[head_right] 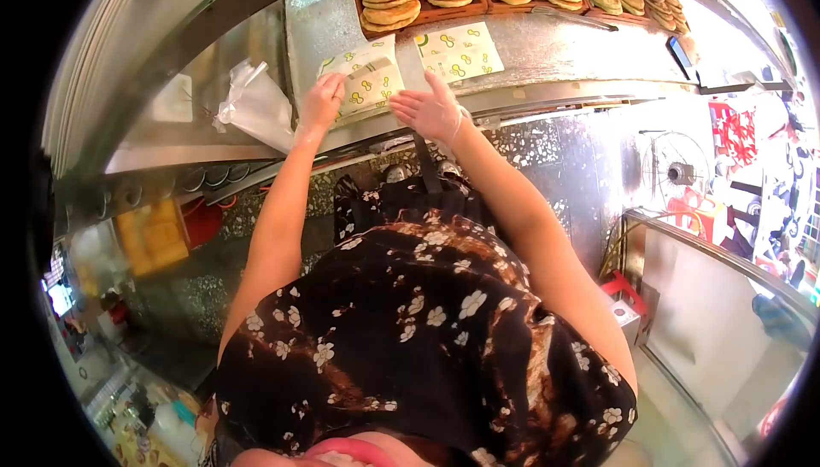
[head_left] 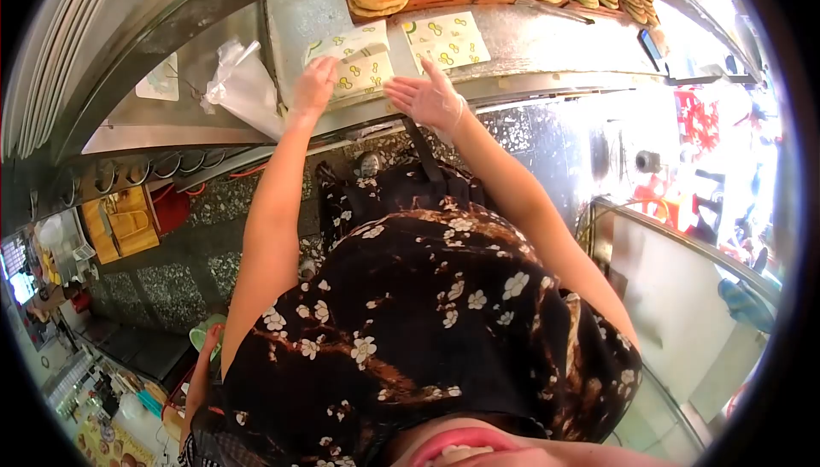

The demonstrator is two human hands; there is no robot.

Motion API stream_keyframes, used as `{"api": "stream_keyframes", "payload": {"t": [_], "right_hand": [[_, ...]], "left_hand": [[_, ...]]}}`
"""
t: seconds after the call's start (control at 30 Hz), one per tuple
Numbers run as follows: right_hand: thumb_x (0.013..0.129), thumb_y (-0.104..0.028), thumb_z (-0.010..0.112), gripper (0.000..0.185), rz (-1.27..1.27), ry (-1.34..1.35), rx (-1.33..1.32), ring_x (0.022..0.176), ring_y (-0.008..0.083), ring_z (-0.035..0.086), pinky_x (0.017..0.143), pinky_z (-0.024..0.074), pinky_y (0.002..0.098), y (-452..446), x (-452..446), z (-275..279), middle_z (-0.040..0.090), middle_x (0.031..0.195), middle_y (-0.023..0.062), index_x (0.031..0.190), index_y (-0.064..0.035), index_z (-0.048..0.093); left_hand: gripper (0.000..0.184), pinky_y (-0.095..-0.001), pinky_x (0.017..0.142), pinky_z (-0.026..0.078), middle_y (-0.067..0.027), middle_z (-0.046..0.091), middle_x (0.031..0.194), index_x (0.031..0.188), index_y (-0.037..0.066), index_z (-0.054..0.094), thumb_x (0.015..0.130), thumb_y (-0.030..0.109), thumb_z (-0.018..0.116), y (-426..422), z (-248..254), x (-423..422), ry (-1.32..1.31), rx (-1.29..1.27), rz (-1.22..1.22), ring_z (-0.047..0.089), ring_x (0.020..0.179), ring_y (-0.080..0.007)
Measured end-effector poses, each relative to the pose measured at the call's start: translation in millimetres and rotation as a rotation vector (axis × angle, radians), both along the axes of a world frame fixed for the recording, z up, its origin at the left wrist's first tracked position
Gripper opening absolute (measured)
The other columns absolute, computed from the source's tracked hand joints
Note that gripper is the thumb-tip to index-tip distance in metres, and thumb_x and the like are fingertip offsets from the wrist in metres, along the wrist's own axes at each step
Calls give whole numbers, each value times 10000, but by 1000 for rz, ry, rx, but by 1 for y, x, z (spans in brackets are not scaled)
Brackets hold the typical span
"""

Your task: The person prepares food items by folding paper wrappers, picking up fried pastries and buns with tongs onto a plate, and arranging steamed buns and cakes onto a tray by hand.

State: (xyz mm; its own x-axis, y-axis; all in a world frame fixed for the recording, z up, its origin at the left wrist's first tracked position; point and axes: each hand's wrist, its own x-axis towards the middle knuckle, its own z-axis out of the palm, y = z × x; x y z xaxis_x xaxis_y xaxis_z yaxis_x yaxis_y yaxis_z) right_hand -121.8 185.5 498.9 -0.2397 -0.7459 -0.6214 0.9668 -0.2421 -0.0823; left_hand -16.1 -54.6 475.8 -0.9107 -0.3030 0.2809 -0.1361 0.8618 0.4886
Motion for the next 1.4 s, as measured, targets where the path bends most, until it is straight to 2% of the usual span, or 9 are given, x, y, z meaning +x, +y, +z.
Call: {"api": "stream_keyframes", "payload": {"t": [0.1, 0.17, 0.3, 0.47, 0.53, 0.7, 0.87, 1.07, 1.4], "right_hand": [[939, -427, 509, 554, 25, -70, -66, 1044, 272, 599, 954, 449, 403, -14, -6, 18, 618, 1169, 165, 1241, 38, 501], [928, -418, 526, 579, 139, 332, 33, 1100, 269, 593, 968, 461, 416, -8, -6, 21, 618, 1150, 199, 1243, 66, 485], [860, -46, 566, 384, 137, 349, 151, 952, 271, 664, 810, 574, 371, 10, -1, -10, 627, 1117, 201, 1220, 63, 490], [831, -97, 620, 493, 45, 386, 108, 1017, 290, 641, 873, 545, 403, 86, -22, -14, 613, 1157, 180, 1275, 46, 458], [789, -111, 654, 608, -126, 416, 49, 1064, 300, 619, 917, 520, 427, 114, -29, -13, 590, 1214, 181, 1331, 34, 418], [798, -43, 619, 585, -462, 435, 85, 1115, 298, 586, 936, 511, 428, 176, -33, -15, 556, 1270, 165, 1342, 23, 415], [824, -164, 582, 567, -593, 509, 207, 1099, 287, 594, 957, 482, 394, 219, -11, 7, 577, 1244, 164, 1336, 29, 430], [807, -102, 610, 574, -653, 365, 232, 1089, 369, 593, 930, 507, 493, 287, -10, -34, 559, 1252, 210, 1325, 54, 416], [818, -82, 619, 643, -649, 493, 230, 1226, 330, 499, 1007, 441, 489, 268, -22, -14, 498, 1348, 172, 1400, -8, 355]], "left_hand": [[155, -331, 755, 551, -128, 659, 997, 998, 92, 660, 854, 112, 608, 31, 41, 15, 32, -264, -112, 639, 926, -258], [237, -350, 777, 551, -110, 661, 979, 1000, 60, 662, 765, 42, 668, 57, 58, 28, 211, -447, -359, 642, 889, -269], [259, -353, 793, 549, -109, 664, 946, 1047, 41, 656, 789, 48, 666, 94, 69, 54, 139, -253, -311, 644, 886, -262], [166, -328, 790, 537, -120, 689, 999, 1058, 54, 645, 918, 108, 572, 120, 49, 41, 81, 489, -2, 676, 889, -238], [217, -328, 762, 527, -107, 699, 979, 1076, 74, 647, 972, 205, 508, 116, -8, 2, 119, 732, 179, 674, 890, -228], [200, -446, 824, 482, -161, 624, 999, 1011, 82, 638, 864, 77, 503, 122, -67, -102, 29, 375, 44, 585, 961, -358], [284, -466, 838, 472, -211, 641, 990, 1080, 72, 624, 827, 188, 565, 129, -138, -174, -188, 149, 237, 601, 956, -374], [297, -455, 865, 457, -196, 636, 1030, 1092, 84, 619, 847, 241, 558, 125, -131, -202, -387, 65, 290, 591, 994, -362], [330, -437, 911, 432, -172, 627, 1096, 1112, 104, 611, 880, 329, 545, 72, -81, -140, -453, -26, 80, 574, 1059, -342]]}}
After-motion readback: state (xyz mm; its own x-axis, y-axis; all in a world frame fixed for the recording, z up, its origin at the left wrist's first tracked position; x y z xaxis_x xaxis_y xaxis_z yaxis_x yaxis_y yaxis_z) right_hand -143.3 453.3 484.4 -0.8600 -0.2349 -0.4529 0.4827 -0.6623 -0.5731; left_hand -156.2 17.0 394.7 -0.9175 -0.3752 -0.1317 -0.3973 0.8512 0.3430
